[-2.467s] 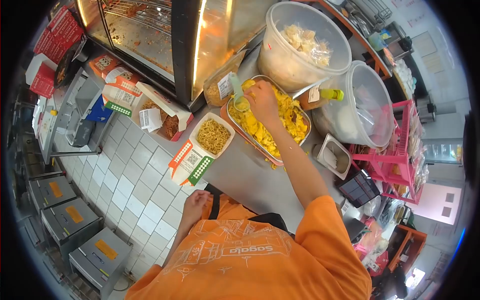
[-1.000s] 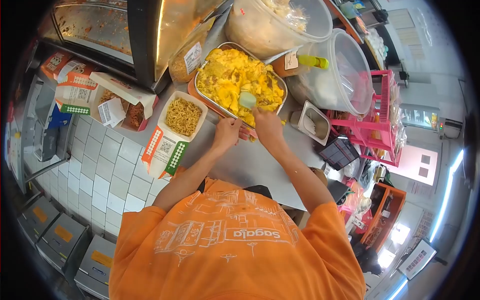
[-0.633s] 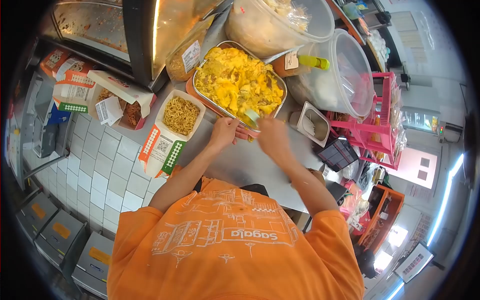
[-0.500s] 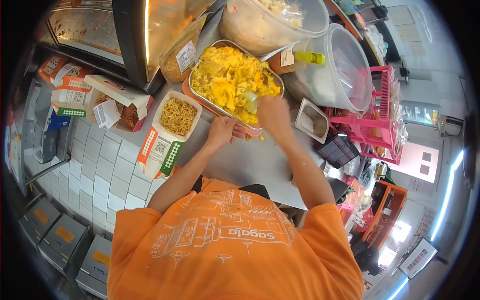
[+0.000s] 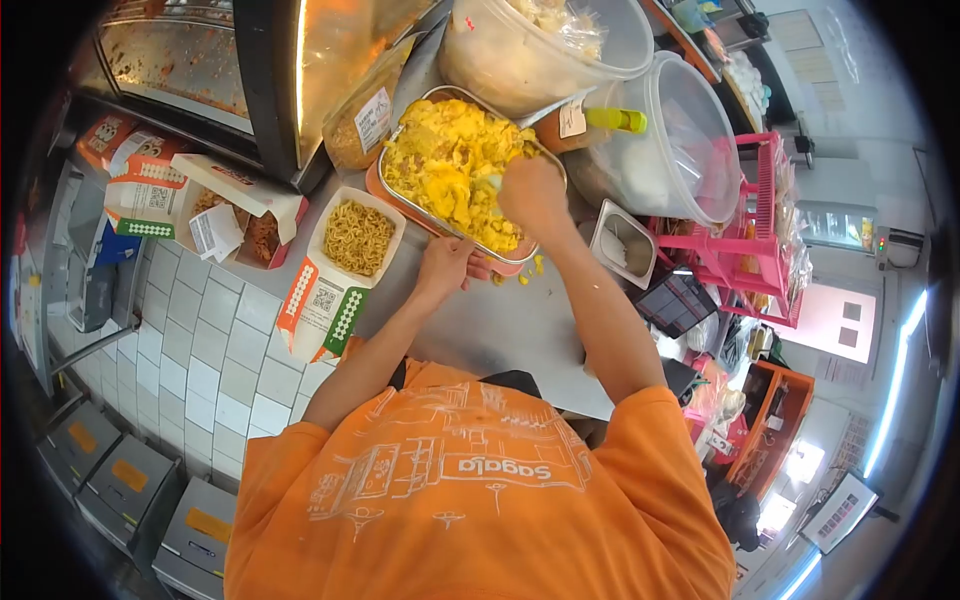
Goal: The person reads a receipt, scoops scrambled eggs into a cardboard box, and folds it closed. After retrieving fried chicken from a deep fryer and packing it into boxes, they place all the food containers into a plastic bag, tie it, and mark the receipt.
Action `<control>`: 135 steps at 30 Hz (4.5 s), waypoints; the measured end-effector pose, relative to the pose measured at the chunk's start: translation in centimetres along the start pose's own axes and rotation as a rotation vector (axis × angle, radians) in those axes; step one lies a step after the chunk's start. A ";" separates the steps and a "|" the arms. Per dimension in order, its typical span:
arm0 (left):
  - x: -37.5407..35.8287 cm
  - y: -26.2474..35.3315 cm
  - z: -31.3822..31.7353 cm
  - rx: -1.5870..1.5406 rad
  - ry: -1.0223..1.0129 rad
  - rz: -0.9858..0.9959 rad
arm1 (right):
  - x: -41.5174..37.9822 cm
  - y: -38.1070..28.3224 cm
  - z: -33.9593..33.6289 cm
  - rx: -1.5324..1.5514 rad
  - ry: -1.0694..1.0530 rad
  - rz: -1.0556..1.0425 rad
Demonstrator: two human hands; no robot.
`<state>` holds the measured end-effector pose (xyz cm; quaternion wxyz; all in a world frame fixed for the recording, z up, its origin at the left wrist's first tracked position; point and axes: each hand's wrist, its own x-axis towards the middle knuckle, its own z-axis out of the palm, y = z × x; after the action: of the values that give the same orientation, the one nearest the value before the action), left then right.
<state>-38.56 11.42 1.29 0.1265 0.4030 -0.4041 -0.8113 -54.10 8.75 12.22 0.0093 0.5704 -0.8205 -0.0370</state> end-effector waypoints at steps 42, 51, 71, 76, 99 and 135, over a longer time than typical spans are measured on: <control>-0.5 0.1 -0.2 0.001 -0.012 -0.030 | -7.7 3.0 -2.5 0.179 -0.072 0.149; -0.5 0.7 0.0 0.030 -0.026 -0.039 | -8.1 -1.8 4.1 0.193 -0.039 0.021; -0.4 0.7 -0.1 0.046 -0.040 -0.042 | -3.5 -0.5 5.6 0.595 -0.029 0.257; -0.3 1.1 -0.1 -0.005 -0.042 -0.053 | -1.9 6.7 12.7 0.998 -0.158 0.189; -0.3 1.4 0.0 0.034 -0.035 -0.053 | -3.2 1.7 6.4 0.231 0.166 0.207; -0.2 1.3 0.0 0.141 -0.002 -0.090 | -38.6 13.4 5.0 0.310 0.475 0.973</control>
<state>-38.56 10.71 2.34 0.0609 0.4279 -0.4419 -0.7861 -53.46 49.84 9.26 0.1259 0.1135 -0.9602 0.2220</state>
